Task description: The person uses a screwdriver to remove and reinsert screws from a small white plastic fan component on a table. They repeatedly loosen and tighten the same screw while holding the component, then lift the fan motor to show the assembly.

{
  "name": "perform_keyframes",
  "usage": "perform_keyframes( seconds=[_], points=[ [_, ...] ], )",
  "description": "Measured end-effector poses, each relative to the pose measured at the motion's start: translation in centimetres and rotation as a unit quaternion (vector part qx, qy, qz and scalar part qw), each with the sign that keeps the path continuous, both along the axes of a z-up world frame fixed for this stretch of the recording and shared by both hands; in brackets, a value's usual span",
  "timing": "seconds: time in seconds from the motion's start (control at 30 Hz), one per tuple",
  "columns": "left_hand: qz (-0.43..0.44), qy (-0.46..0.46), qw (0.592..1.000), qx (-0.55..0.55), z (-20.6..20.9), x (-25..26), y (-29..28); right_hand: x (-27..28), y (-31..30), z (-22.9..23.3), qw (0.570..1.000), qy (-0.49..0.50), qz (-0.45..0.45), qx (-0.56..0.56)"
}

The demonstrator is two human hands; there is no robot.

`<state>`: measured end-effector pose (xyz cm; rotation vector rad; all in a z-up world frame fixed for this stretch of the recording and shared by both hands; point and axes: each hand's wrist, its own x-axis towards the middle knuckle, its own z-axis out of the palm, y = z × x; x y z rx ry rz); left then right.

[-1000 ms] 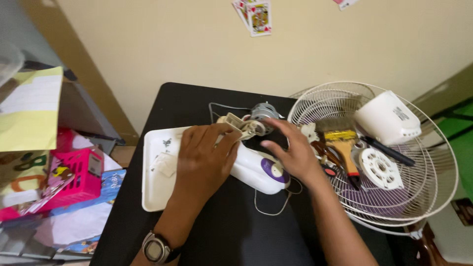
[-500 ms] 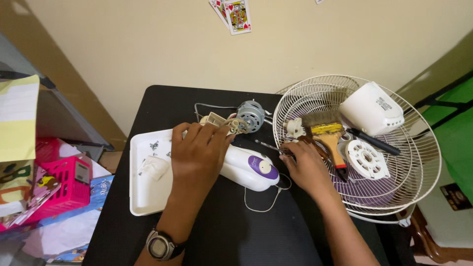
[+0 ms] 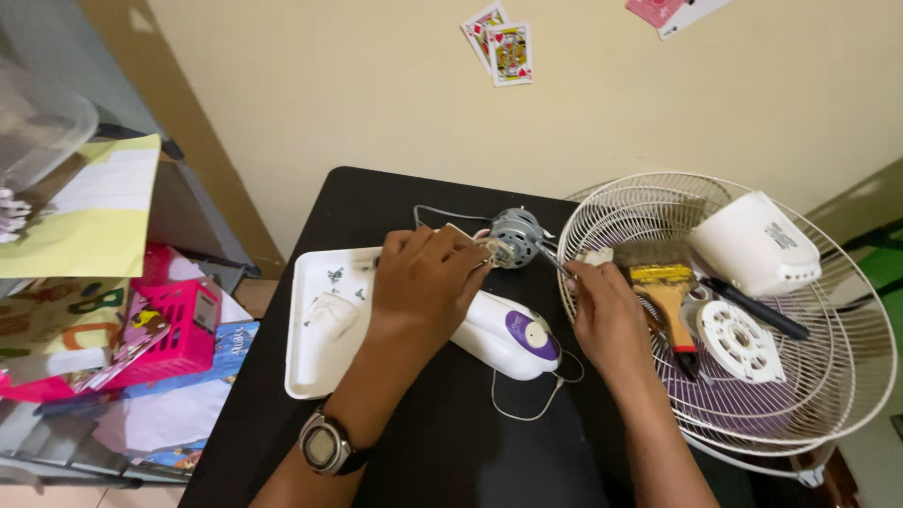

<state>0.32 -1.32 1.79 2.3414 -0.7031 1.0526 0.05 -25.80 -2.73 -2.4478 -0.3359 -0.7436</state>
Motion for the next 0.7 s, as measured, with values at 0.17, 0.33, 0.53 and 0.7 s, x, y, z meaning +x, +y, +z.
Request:
perform_keyframes(
  seconds=[0.17,0.33,0.53,0.7],
  points=[
    [0.037,0.0,0.999,0.011,-0.4,0.1,-0.4,0.9,1.8,0.5,0.998,0.011,0.046,0.048],
    [0.043,0.002,0.999,0.014,-0.6,-0.2,-0.6,0.9,2.6,-0.2,0.994,0.023,0.071,0.076],
    [0.019,-0.006,1.0,0.016,-0.7,-0.1,-0.1,1.6,2.1,-0.8,0.98,0.068,0.109,0.149],
    [0.014,0.025,0.999,-0.014,-1.0,-0.1,0.0,2.3,2.4,-1.6,0.948,0.18,0.117,0.235]
  ],
)
